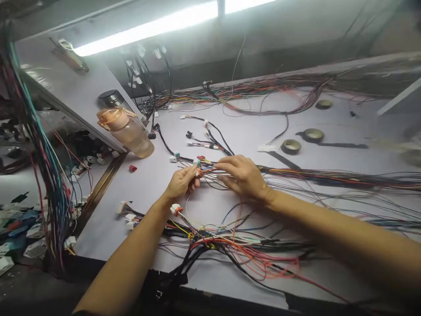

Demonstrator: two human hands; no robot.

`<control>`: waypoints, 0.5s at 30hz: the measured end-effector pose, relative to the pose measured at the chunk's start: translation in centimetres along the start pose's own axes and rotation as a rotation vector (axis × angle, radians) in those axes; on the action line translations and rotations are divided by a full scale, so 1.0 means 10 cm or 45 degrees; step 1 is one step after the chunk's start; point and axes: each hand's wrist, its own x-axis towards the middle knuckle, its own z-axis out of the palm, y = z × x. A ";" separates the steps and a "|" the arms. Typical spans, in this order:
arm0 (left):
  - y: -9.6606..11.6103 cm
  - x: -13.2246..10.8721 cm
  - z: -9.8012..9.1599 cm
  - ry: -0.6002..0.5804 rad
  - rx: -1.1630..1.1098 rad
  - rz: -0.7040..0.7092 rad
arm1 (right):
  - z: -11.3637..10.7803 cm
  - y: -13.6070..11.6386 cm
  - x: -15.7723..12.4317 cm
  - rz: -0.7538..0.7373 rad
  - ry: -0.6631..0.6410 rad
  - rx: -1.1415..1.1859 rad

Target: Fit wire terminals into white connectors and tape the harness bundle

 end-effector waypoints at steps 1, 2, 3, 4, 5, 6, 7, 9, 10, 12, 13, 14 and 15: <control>0.01 -0.01 0.00 -0.003 -0.024 -0.023 | 0.02 0.06 0.06 0.004 -0.021 -0.020; 0.02 -0.02 -0.01 -0.006 -0.048 -0.043 | 0.04 0.10 0.12 0.001 -0.056 -0.027; 0.03 -0.03 -0.01 -0.008 -0.068 -0.060 | 0.06 0.14 0.15 -0.012 -0.096 -0.018; 0.04 -0.05 -0.01 -0.007 -0.081 -0.074 | 0.08 0.17 0.18 -0.034 -0.129 0.008; 0.06 -0.06 -0.01 -0.007 -0.094 -0.086 | 0.10 0.19 0.19 -0.060 -0.153 0.044; 0.08 -0.07 -0.01 -0.006 -0.109 -0.095 | 0.12 0.21 0.19 -0.086 -0.161 0.082; 0.10 -0.09 0.00 -0.006 -0.131 -0.101 | 0.14 0.22 0.19 -0.109 -0.153 0.114; 0.15 -0.11 0.03 -0.005 -0.186 -0.116 | 0.17 0.24 0.18 -0.145 -0.104 0.151; 0.18 -0.12 0.04 -0.011 -0.214 -0.123 | 0.18 0.24 0.18 -0.159 -0.072 0.158; 0.21 -0.13 0.07 -0.023 -0.266 -0.140 | 0.19 0.24 0.17 -0.183 -0.012 0.164; 0.22 -0.14 0.08 -0.028 -0.293 -0.157 | 0.19 0.24 0.17 -0.195 0.010 0.166; 0.23 -0.14 0.09 -0.030 -0.323 -0.178 | 0.18 0.24 0.16 -0.205 0.026 0.167; 0.23 -0.14 0.10 -0.028 -0.355 -0.202 | 0.18 0.25 0.16 -0.213 0.033 0.166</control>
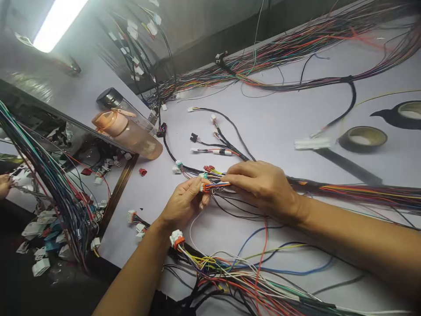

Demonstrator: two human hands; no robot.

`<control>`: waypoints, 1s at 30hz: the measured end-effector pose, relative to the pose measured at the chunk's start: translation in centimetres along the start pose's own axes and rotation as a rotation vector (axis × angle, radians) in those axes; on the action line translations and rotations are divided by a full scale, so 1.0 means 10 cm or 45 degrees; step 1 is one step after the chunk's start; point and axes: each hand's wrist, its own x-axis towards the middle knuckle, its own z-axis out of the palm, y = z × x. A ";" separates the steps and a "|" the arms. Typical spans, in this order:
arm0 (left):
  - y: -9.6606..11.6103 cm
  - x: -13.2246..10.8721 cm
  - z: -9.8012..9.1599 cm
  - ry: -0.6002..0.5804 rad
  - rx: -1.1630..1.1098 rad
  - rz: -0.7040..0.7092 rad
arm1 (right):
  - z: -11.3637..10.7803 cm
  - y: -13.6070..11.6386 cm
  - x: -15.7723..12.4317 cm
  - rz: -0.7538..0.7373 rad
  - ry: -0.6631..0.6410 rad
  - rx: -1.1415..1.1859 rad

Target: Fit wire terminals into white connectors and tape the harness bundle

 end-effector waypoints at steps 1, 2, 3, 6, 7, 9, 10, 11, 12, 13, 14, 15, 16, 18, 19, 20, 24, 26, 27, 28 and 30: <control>-0.01 0.00 0.00 0.004 -0.033 -0.026 | 0.00 0.00 -0.01 -0.009 0.001 -0.001; -0.02 0.01 0.00 0.007 -0.063 -0.050 | 0.00 0.01 -0.01 -0.017 -0.003 -0.003; -0.03 0.01 -0.01 0.004 -0.087 -0.068 | 0.01 0.01 -0.02 -0.023 -0.007 -0.006; -0.07 0.03 -0.05 -0.024 -0.132 -0.076 | 0.03 0.03 -0.05 -0.026 -0.022 -0.010; -0.09 0.03 -0.06 -0.032 -0.141 -0.074 | 0.03 0.03 -0.06 -0.027 -0.025 -0.009; -0.11 0.03 -0.07 -0.037 -0.156 -0.066 | 0.03 0.03 -0.07 -0.029 -0.030 0.002; -0.11 0.03 -0.08 -0.035 -0.165 -0.062 | 0.03 0.03 -0.07 -0.030 -0.032 0.013; -0.12 0.03 -0.08 -0.035 -0.173 -0.056 | 0.03 0.03 -0.07 -0.029 -0.037 0.026; -0.12 0.02 -0.08 -0.037 -0.180 -0.050 | 0.03 0.03 -0.07 -0.027 -0.042 0.038; -0.12 0.02 -0.08 -0.041 -0.187 -0.045 | 0.03 0.03 -0.07 -0.024 -0.045 0.049; -0.13 0.02 -0.07 -0.044 -0.192 -0.040 | 0.03 0.03 -0.07 -0.023 -0.046 0.054; -0.13 0.02 -0.07 -0.045 -0.196 -0.036 | 0.03 0.03 -0.07 -0.024 -0.045 0.055; -0.13 0.02 -0.07 -0.043 -0.198 -0.032 | 0.03 0.03 -0.07 -0.026 -0.043 0.053; -0.13 0.02 -0.07 -0.035 -0.201 -0.030 | 0.03 0.03 -0.07 -0.029 -0.040 0.045; -0.13 0.02 -0.07 -0.033 -0.202 -0.032 | 0.03 0.03 -0.07 -0.028 -0.044 0.041; -0.13 0.02 -0.07 -0.031 -0.204 -0.035 | 0.03 0.04 -0.07 -0.025 -0.051 0.037; -0.13 0.02 -0.09 -0.031 -0.203 -0.015 | 0.01 0.04 -0.05 -0.016 -0.055 0.032; -0.13 0.01 -0.10 -0.042 -0.186 0.002 | 0.01 0.04 -0.05 -0.017 -0.048 0.039; -0.13 0.00 -0.11 -0.040 -0.174 0.006 | 0.01 0.04 -0.05 -0.017 -0.046 0.045; -0.13 0.00 -0.12 -0.033 -0.160 0.010 | 0.01 0.04 -0.06 -0.016 -0.045 0.050; -0.13 0.00 -0.14 -0.015 -0.126 0.019 | 0.02 0.05 -0.06 -0.010 -0.043 0.054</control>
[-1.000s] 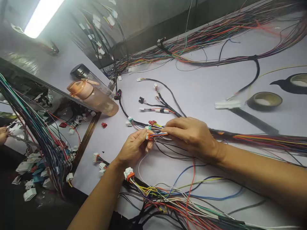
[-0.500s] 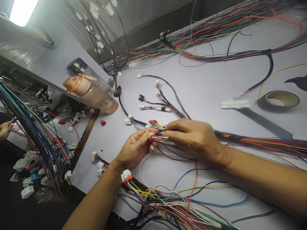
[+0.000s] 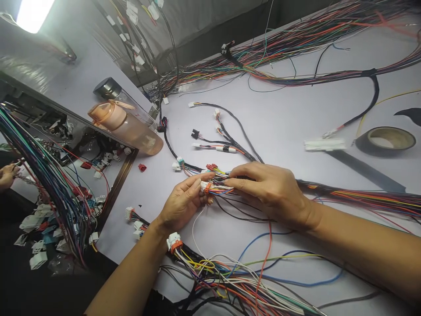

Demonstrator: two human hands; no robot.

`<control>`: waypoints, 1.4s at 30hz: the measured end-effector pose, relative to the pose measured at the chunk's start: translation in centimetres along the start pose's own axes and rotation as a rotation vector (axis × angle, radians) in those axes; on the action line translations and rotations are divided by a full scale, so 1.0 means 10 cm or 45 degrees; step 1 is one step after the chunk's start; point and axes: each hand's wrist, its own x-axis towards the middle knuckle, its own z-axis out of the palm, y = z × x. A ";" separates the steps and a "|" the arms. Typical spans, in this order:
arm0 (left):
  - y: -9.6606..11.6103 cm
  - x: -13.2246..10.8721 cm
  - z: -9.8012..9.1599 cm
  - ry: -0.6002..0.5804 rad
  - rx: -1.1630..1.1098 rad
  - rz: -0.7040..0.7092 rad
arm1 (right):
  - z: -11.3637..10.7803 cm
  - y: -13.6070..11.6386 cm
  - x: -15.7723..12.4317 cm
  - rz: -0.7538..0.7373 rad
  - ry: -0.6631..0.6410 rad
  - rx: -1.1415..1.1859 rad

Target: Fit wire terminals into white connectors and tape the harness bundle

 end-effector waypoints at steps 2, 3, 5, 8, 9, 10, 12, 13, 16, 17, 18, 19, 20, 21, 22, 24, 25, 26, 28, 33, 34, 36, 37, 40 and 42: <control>0.00 0.00 -0.01 0.019 0.051 0.031 | 0.00 0.01 0.00 0.009 -0.003 -0.006; -0.01 0.01 -0.02 0.033 0.086 0.057 | 0.00 0.01 0.00 0.012 -0.008 -0.008; -0.01 0.02 -0.02 0.077 0.153 0.113 | 0.00 0.01 0.00 0.018 -0.012 -0.011; -0.03 0.04 -0.02 0.117 0.191 0.129 | -0.01 0.01 0.01 0.020 0.009 -0.009; -0.03 0.04 -0.02 0.119 0.188 0.117 | -0.01 0.00 0.02 0.021 0.020 -0.006; -0.03 0.04 -0.02 0.121 0.183 0.105 | -0.01 0.00 0.02 0.023 0.029 -0.003; -0.03 0.04 -0.01 0.125 0.169 0.088 | -0.02 0.00 0.02 0.026 0.037 0.003; -0.02 0.03 -0.01 0.126 0.157 0.080 | -0.02 -0.01 0.03 0.028 0.039 0.006; -0.01 0.03 0.00 0.134 0.103 0.046 | -0.03 -0.01 0.05 0.019 0.038 0.009; -0.01 0.03 0.01 0.136 0.086 0.033 | -0.04 -0.01 0.05 0.015 0.042 0.009; 0.00 0.03 0.01 0.136 0.071 0.021 | -0.04 -0.02 0.05 0.013 0.043 0.008; 0.00 0.03 0.01 0.133 0.058 0.011 | -0.04 -0.02 0.06 0.010 0.044 0.008; 0.00 0.03 0.01 0.126 0.045 0.002 | -0.04 -0.02 0.06 0.011 0.048 0.007; 0.00 0.03 0.01 0.118 0.032 -0.004 | -0.03 -0.02 0.05 0.015 0.051 0.004; 0.00 0.03 0.01 0.110 0.019 -0.009 | -0.03 -0.01 0.05 0.019 0.054 -0.001; 0.00 0.04 0.00 0.097 -0.003 -0.012 | -0.01 -0.01 0.04 0.025 0.059 -0.011; -0.01 0.04 0.00 0.092 -0.009 -0.018 | -0.01 0.00 0.03 0.027 0.059 -0.014; -0.01 0.04 -0.01 0.090 -0.010 -0.025 | -0.01 0.00 0.03 0.029 0.053 -0.016; 0.00 0.04 0.00 0.087 -0.002 -0.037 | -0.01 0.01 0.02 0.035 0.041 -0.023; 0.00 0.06 0.04 0.094 0.007 -0.025 | -0.01 0.03 0.02 0.041 0.060 -0.077; 0.00 0.06 0.05 0.088 -0.009 -0.022 | -0.01 0.03 0.02 0.037 0.064 -0.085; -0.01 0.07 0.05 0.068 -0.044 -0.020 | 0.00 0.04 0.01 0.031 0.068 -0.094; -0.01 0.07 0.05 0.057 -0.061 -0.020 | 0.01 0.04 0.01 0.025 0.068 -0.098; -0.03 0.07 0.05 0.040 -0.094 -0.018 | 0.01 0.04 0.00 0.013 0.091 -0.126; -0.03 0.07 0.05 0.034 -0.105 -0.022 | 0.01 0.04 0.00 0.009 0.109 -0.144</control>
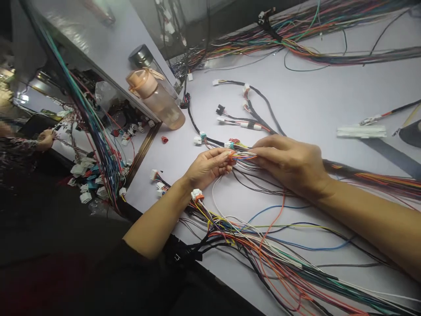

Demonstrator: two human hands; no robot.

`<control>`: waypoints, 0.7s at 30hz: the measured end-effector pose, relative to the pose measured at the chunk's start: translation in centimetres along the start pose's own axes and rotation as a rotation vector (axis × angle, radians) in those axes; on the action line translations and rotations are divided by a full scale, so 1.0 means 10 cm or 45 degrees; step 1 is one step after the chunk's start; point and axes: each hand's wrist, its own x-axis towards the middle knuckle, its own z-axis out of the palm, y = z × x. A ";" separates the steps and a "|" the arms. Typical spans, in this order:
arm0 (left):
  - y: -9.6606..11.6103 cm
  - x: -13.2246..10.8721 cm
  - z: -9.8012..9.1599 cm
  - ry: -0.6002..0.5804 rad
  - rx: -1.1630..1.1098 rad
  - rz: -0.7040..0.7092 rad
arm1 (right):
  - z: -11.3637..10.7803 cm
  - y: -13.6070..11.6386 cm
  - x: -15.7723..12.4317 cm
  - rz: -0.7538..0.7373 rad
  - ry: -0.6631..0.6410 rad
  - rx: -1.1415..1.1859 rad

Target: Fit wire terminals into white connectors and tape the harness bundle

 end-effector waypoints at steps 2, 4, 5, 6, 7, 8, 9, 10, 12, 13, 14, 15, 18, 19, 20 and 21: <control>-0.01 0.00 0.00 -0.004 -0.001 -0.010 | 0.00 -0.01 0.00 -0.002 0.002 0.000; -0.01 -0.01 0.00 -0.002 -0.004 -0.018 | 0.00 -0.01 0.00 -0.004 -0.001 0.003; -0.01 -0.01 0.00 0.000 -0.008 -0.018 | 0.00 -0.02 0.00 -0.005 0.000 0.001; -0.01 -0.01 0.00 0.003 -0.014 -0.017 | 0.00 -0.02 0.00 -0.009 0.002 -0.002; -0.01 -0.01 0.00 0.006 -0.020 -0.016 | 0.00 -0.02 0.00 -0.014 0.005 -0.007; -0.01 -0.01 0.00 0.007 -0.024 -0.019 | 0.00 -0.02 0.00 -0.020 0.006 -0.010; -0.01 -0.01 0.00 0.009 -0.025 -0.023 | 0.00 -0.02 0.00 -0.026 0.005 -0.013; -0.02 -0.01 -0.01 0.011 -0.027 -0.028 | 0.00 -0.03 0.00 -0.030 0.005 -0.016; -0.02 -0.01 -0.01 0.013 -0.031 -0.035 | 0.00 -0.03 0.00 -0.032 0.006 -0.020; -0.02 -0.01 -0.01 0.012 -0.033 -0.036 | 0.00 -0.03 -0.01 -0.032 0.005 -0.019; -0.02 -0.01 -0.01 0.012 -0.036 -0.033 | 0.01 -0.03 -0.01 -0.031 0.002 -0.017; -0.01 -0.01 -0.01 0.011 -0.037 -0.031 | 0.01 -0.03 -0.01 -0.027 -0.001 -0.014; 0.00 -0.02 0.01 0.016 -0.023 -0.030 | 0.02 -0.02 -0.02 -0.024 -0.004 -0.009; 0.00 -0.02 0.01 0.020 -0.017 -0.032 | 0.03 -0.02 -0.02 -0.027 -0.005 -0.009; 0.00 -0.02 0.00 0.023 -0.012 -0.033 | 0.03 -0.01 -0.02 -0.031 -0.001 -0.011; 0.00 -0.02 0.00 0.023 -0.007 -0.033 | 0.04 -0.01 -0.02 -0.035 0.003 -0.013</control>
